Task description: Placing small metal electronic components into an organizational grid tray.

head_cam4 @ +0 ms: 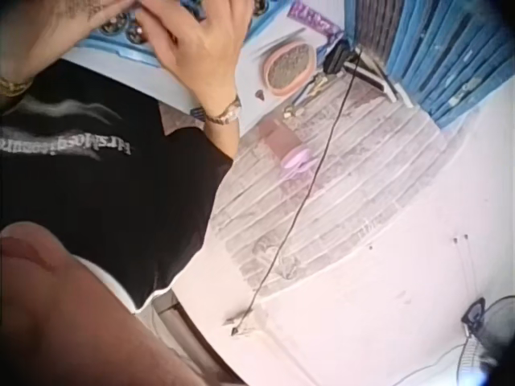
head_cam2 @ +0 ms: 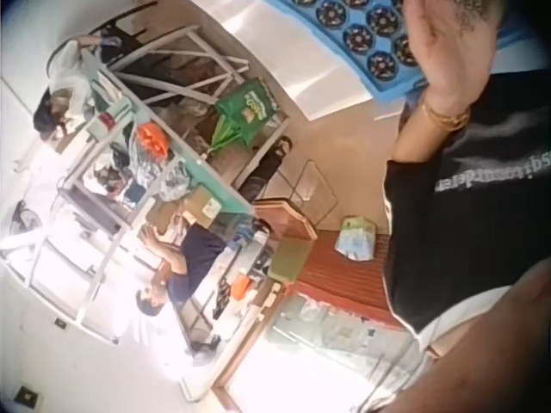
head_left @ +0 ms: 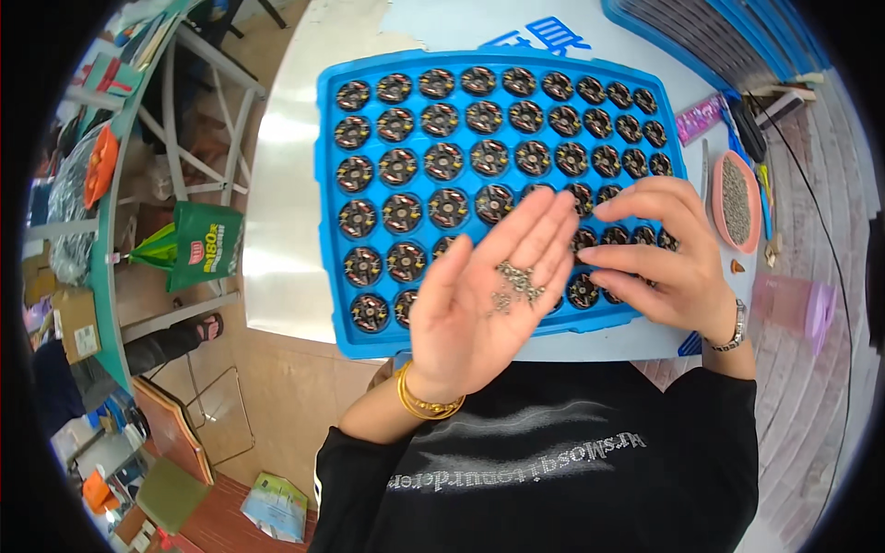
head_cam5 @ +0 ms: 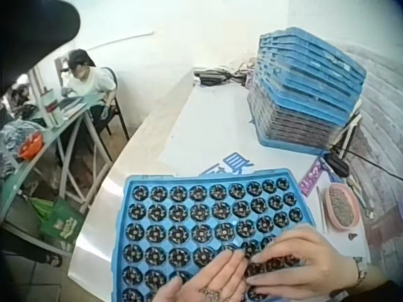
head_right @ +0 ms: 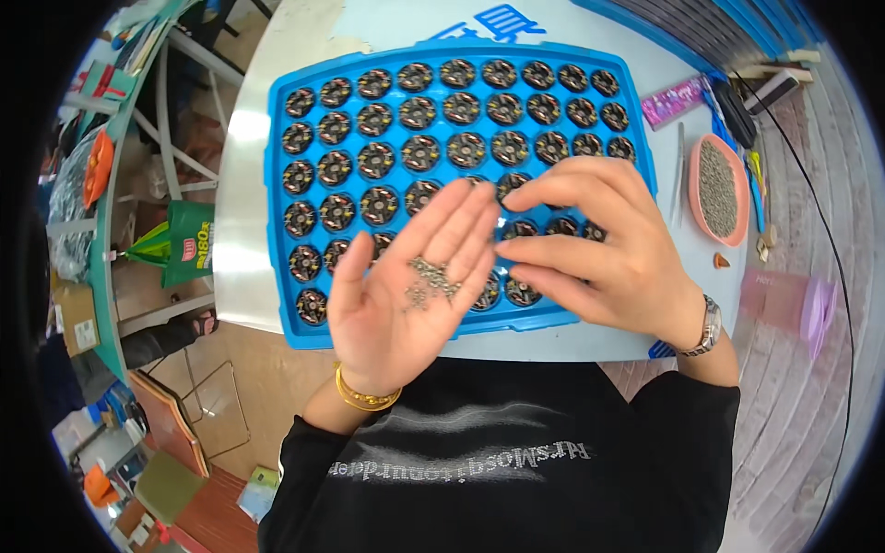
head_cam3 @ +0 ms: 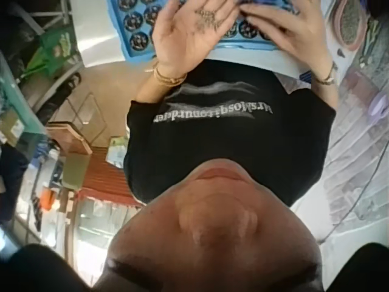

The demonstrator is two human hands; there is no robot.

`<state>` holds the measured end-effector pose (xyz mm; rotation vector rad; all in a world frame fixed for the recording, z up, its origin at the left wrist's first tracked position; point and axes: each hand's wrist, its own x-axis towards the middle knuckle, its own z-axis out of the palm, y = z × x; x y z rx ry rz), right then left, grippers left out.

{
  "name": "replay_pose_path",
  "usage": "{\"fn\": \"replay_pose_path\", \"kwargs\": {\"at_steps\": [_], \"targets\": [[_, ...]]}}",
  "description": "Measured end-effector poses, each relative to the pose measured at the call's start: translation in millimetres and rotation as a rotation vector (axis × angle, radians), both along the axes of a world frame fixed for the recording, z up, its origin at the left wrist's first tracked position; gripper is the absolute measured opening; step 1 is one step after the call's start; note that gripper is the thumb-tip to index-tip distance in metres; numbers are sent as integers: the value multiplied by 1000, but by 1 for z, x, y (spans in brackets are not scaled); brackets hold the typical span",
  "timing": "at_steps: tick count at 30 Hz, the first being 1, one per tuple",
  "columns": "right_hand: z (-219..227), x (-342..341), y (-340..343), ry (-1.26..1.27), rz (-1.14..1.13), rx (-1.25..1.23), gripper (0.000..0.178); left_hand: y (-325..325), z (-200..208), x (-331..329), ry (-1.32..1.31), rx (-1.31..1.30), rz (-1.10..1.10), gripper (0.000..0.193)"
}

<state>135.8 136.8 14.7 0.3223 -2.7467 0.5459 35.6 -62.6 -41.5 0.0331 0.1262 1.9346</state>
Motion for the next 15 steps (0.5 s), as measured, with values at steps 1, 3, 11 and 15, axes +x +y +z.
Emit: {"fn": "replay_pose_path", "kwargs": {"at_steps": [1,3,11,15], "targets": [[0,-6,-3,20,26,-9,30,-3,0,0,-28,29,-1,72],[-1,-20,-17,65,73,-35,29,-9,6,3,-19,-42,15,69],[-14,-5,-22,-51,-19,-47,20,20,-52,29,-152,227,-10,60],[-12,-10,-25,-153,-35,-129,18,21,-46,22,-65,330,3,60]]}}
